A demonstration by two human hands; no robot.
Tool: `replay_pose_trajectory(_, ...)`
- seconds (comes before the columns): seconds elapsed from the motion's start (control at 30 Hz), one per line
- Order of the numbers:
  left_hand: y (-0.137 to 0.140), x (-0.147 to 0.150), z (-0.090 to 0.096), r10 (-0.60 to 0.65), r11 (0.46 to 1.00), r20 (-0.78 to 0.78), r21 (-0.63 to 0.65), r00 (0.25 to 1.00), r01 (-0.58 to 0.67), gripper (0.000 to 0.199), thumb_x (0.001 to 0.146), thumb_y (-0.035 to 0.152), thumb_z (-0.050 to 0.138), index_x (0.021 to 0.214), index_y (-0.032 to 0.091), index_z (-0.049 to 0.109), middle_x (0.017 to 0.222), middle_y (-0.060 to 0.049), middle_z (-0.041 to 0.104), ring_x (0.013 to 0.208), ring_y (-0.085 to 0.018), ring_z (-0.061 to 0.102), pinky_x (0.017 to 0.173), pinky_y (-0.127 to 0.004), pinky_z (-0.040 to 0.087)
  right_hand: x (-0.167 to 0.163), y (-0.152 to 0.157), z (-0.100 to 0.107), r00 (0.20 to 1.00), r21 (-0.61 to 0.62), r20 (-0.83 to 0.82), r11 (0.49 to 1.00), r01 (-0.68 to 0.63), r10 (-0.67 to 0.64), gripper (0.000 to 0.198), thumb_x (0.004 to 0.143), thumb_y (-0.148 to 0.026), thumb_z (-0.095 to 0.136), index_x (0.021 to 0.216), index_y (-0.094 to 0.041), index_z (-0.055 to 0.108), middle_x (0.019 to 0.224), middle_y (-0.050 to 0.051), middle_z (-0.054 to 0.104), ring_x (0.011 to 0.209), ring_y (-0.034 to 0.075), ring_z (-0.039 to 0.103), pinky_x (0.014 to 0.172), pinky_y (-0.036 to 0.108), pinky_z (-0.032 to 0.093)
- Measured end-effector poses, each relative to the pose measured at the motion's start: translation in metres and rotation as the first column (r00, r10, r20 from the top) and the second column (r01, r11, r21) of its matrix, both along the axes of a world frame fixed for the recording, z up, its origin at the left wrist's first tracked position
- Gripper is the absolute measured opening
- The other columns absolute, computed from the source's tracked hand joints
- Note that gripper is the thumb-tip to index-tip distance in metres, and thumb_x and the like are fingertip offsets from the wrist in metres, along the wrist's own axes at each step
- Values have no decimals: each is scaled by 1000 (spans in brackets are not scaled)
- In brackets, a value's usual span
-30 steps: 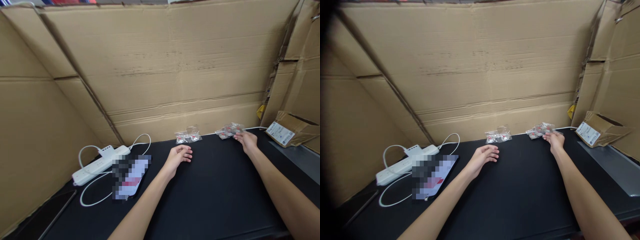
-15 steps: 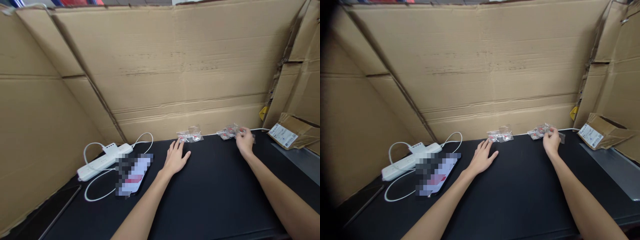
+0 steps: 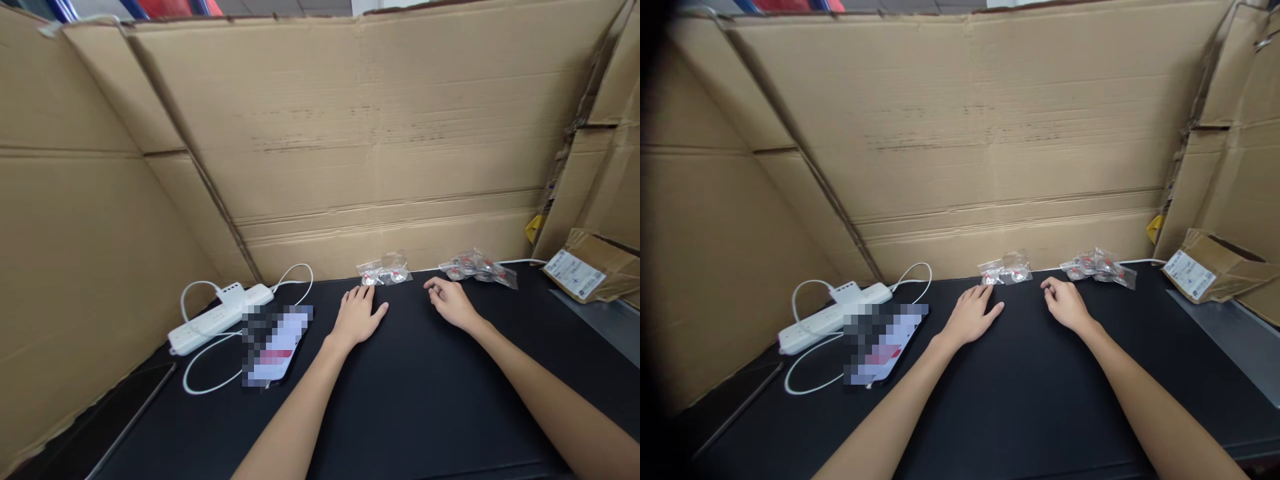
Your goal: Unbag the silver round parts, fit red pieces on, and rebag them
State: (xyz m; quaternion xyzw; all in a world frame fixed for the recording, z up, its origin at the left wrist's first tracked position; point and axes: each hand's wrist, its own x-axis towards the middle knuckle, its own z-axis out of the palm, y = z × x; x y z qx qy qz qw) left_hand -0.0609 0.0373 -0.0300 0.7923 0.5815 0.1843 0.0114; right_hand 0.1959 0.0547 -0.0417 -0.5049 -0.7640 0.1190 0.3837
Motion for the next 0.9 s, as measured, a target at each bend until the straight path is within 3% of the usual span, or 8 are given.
replay_pose_trajectory(0.17, -5, 4, 8, 53, 993, 4, 101, 999, -53, 52, 92, 44, 42, 134, 15, 49, 124, -17, 57, 112, -33, 49, 94, -44, 38, 1, 1, 0, 1000, -16, -3, 1000, -6, 6, 22, 85, -23, 46, 91, -19, 66, 61, -1, 61, 54, 14, 54, 58, 25, 41)
replay_pose_trajectory(0.27, -7, 6, 11, 166, 974, 11, 152, 986, -165, 45, 93, 42, 38, 121, 12, 57, 105, -18, 63, 104, -33, 50, 90, -44, 38, 1, 0, 0, 1000, -26, 5, 1000, -11, 11, 21, 85, -25, 46, 89, -19, 67, 61, 0, 61, 54, 14, 54, 59, 25, 41)
replay_pose_trajectory(0.37, -8, 6, 12, 331, 923, 20, 203, 943, -328, 48, 93, 46, 35, 110, 10, 61, 104, -20, 61, 104, -36, 49, 89, -46, 37, 0, 0, 0, 1000, -32, 14, 999, -10, 11, 21, 86, -26, 47, 89, -20, 67, 61, -1, 60, 53, 14, 54, 58, 25, 40)
replay_pose_trajectory(0.47, -5, 2, 10, 383, 913, 18, 148, 924, -381, 52, 90, 53, 37, 102, 10, 65, 107, -22, 59, 105, -38, 48, 87, -47, 37, -1, 0, 0, 1000, -29, 28, 1000, -9, 9, 21, 86, -26, 47, 89, -20, 67, 60, -1, 60, 53, 14, 53, 57, 24, 39)
replay_pose_trajectory(0.6, 0, -4, 7, 302, 950, 90, 54, 949, -307, 34, 85, 48, 51, 95, 18, 65, 107, -15, 61, 106, -34, 49, 87, -44, 37, -3, -2, 2, 999, -29, 48, 999, -20, 21, 19, 85, -25, 48, 89, -20, 67, 61, -1, 60, 53, 14, 52, 56, 24, 38)
replay_pose_trajectory(0.7, 1, -2, 7, 249, 967, 260, -12, 933, -255, 22, 79, 37, 61, 93, 19, 60, 96, -10, 65, 100, -29, 55, 85, -38, 39, -7, -5, 4, 998, -43, 48, 998, -46, 48, 18, 85, -26, 50, 90, -20, 66, 63, -1, 61, 54, 13, 52, 57, 24, 39)
replay_pose_trajectory(0.77, 0, 2, 6, 165, 986, 454, -59, 876, -155, 19, 78, 29, 62, 94, 20, 56, 88, -5, 67, 85, -22, 60, 78, -32, 42, -11, -8, 6, 996, -61, 25, 995, -81, 82, 19, 85, -30, 53, 97, -21, 65, 66, -1, 63, 54, 13, 52, 58, 25, 40)
replay_pose_trajectory(0.9, -3, 14, 5, 14, 994, 737, -85, 676, 72, 23, 76, 25, 64, 96, 20, 54, 80, 0, 70, 66, -15, 62, 68, -26, 43, -22, -15, 11, 981, -70, -90, 981, -180, 174, 39, 84, -40, 60, 119, -22, 56, 79, 1, 66, 52, 11, 51, 56, 24, 41)
